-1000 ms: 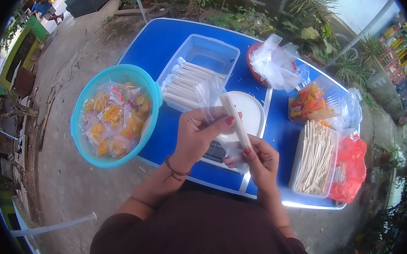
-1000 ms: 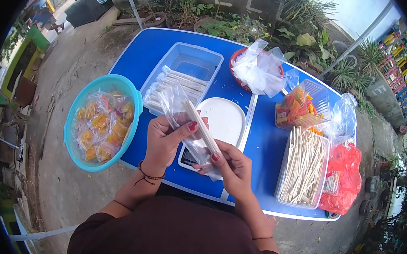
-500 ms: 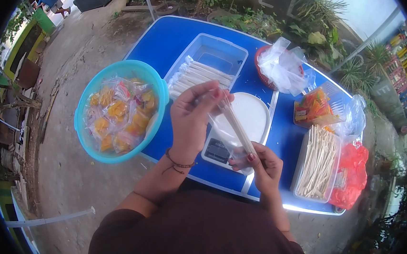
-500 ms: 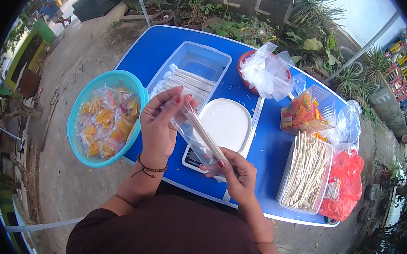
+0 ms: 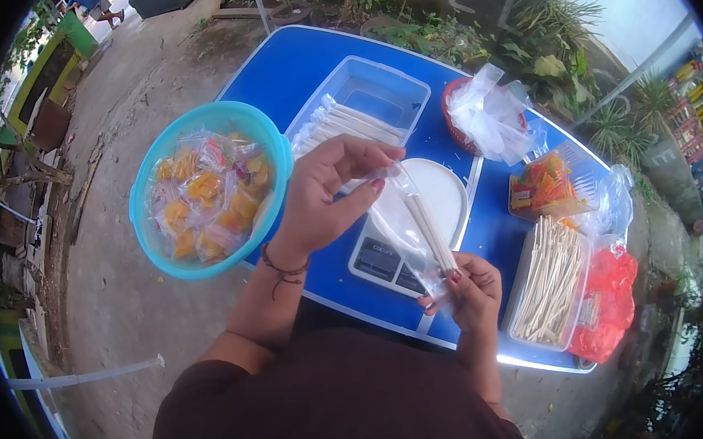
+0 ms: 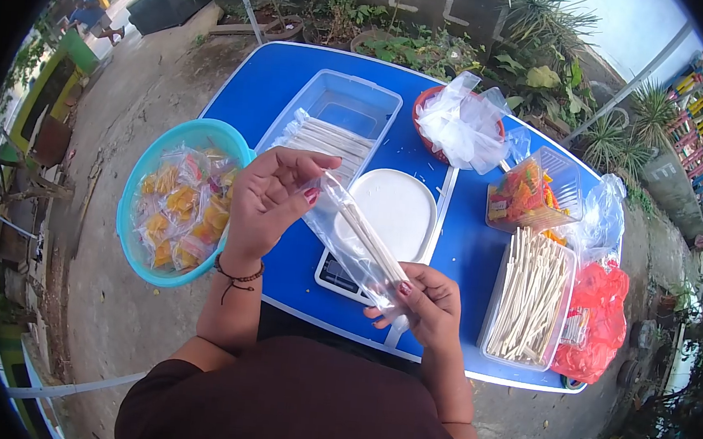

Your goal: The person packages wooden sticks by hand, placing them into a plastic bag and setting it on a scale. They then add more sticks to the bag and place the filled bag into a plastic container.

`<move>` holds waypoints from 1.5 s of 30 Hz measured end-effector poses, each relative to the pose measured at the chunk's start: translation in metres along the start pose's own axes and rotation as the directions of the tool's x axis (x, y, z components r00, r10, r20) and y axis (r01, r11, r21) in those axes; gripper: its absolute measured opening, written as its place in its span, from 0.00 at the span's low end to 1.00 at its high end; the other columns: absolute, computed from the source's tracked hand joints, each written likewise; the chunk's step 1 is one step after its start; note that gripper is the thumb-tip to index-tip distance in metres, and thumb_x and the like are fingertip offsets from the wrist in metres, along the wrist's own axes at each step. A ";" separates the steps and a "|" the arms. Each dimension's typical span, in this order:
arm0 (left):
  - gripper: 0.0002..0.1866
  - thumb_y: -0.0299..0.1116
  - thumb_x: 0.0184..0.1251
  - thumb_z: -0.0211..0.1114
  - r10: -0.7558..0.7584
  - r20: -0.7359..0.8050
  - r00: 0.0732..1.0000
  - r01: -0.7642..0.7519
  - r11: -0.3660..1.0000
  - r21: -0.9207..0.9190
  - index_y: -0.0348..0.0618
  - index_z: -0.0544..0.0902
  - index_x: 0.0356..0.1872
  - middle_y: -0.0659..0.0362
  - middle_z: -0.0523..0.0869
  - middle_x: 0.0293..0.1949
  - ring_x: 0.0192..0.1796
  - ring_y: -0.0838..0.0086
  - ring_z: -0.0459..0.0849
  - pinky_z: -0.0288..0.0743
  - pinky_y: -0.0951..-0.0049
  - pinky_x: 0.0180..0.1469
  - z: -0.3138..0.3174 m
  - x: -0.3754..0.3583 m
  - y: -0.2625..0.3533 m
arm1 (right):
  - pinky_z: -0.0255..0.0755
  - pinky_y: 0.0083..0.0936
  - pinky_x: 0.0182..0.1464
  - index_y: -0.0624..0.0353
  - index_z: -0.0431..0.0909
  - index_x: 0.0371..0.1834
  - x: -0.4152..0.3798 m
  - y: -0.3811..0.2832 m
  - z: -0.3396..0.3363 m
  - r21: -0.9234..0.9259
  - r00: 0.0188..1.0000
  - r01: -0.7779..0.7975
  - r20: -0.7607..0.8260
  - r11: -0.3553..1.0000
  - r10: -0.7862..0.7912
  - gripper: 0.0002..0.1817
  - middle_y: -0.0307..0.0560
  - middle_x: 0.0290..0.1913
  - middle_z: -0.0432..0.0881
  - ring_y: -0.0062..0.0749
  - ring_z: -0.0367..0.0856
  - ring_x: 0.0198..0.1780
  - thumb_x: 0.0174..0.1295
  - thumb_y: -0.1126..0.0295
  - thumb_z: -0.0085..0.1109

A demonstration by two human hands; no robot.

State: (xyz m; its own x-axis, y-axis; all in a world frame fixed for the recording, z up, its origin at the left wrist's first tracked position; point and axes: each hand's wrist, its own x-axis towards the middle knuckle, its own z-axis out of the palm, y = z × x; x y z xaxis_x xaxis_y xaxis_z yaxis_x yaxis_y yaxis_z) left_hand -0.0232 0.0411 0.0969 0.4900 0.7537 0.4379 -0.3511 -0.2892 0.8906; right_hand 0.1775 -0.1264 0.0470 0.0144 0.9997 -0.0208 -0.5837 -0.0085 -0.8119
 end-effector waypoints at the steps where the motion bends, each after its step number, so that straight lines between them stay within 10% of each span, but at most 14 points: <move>1: 0.15 0.14 0.60 0.59 -0.014 0.011 1.000 0.014 1.000 -0.007 0.32 0.76 0.49 0.43 0.83 0.53 0.58 0.66 0.82 0.76 0.70 0.60 -0.001 0.000 0.002 | 0.87 0.36 0.31 0.79 0.71 0.56 0.000 -0.002 -0.001 0.021 1.000 0.000 -0.005 1.000 0.000 0.17 0.72 0.44 0.82 0.56 0.88 0.36 0.68 0.77 0.48; 15: 0.11 0.25 0.54 0.67 -0.151 0.191 0.970 0.139 0.987 0.075 0.43 0.79 0.39 0.65 0.80 0.42 0.35 0.87 0.74 0.68 0.84 0.38 -0.016 -0.002 0.009 | 0.87 0.36 0.29 0.81 0.72 0.55 -0.007 -0.010 -0.011 -0.032 0.997 -0.061 0.037 0.998 0.062 0.16 0.71 0.42 0.83 0.55 0.88 0.35 0.69 0.78 0.49; 27: 0.12 0.36 0.57 0.75 -0.212 0.339 0.917 0.146 0.967 0.208 0.41 0.83 0.35 0.51 0.80 0.52 0.50 0.77 0.80 0.74 0.74 0.54 -0.025 0.000 0.021 | 0.87 0.36 0.28 0.82 0.72 0.53 -0.010 -0.014 -0.013 -0.024 0.991 -0.111 0.077 0.994 0.113 0.16 0.72 0.41 0.83 0.54 0.88 0.33 0.67 0.78 0.50; 33: 0.15 0.37 0.61 0.73 -0.361 0.014 0.932 0.361 0.928 -0.089 0.36 0.83 0.42 0.42 0.80 0.58 0.56 0.67 0.83 0.78 0.68 0.57 -0.015 -0.004 0.019 | 0.86 0.35 0.25 0.81 0.73 0.48 -0.009 -0.016 -0.005 -0.073 0.998 -0.065 -0.015 0.995 0.064 0.15 0.70 0.37 0.84 0.50 0.88 0.27 0.67 0.75 0.51; 36: 0.19 0.29 0.65 0.69 -0.096 0.050 0.994 0.108 0.882 -0.458 0.32 0.78 0.54 0.42 0.84 0.52 0.54 0.65 0.85 0.81 0.70 0.53 -0.001 0.000 0.000 | 0.86 0.34 0.25 0.80 0.73 0.49 -0.007 -0.015 -0.002 -0.109 0.998 -0.040 -0.053 0.993 0.034 0.14 0.69 0.37 0.84 0.50 0.88 0.28 0.68 0.76 0.51; 40: 0.20 0.23 0.67 0.61 -0.226 0.135 0.965 0.239 0.967 -0.090 0.31 0.74 0.60 0.45 0.88 0.43 0.51 0.63 0.87 0.82 0.68 0.55 0.002 -0.007 0.004 | 0.86 0.33 0.26 0.79 0.73 0.50 -0.005 -0.016 0.007 -0.183 0.997 -0.030 -0.070 0.983 0.017 0.14 0.66 0.37 0.84 0.50 0.88 0.31 0.69 0.76 0.50; 45: 0.14 0.23 0.69 0.60 -0.265 -0.039 0.963 0.223 0.875 -0.430 0.29 0.78 0.53 0.45 0.88 0.44 0.49 0.65 0.88 0.84 0.71 0.51 0.005 -0.007 -0.015 | 0.87 0.32 0.35 0.78 0.72 0.55 -0.005 -0.015 0.005 -0.301 0.999 0.027 -0.032 0.953 -0.038 0.15 0.65 0.42 0.84 0.49 0.89 0.36 0.71 0.77 0.48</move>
State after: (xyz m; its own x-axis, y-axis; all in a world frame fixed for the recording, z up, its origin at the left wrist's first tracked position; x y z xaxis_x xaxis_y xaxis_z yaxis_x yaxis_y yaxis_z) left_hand -0.0171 0.0373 0.0811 0.5339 0.8259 0.1811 -0.5412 0.1692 0.8237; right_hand 0.1818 -0.1315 0.0620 0.0630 0.9980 -0.0085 -0.3115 0.0116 -0.9502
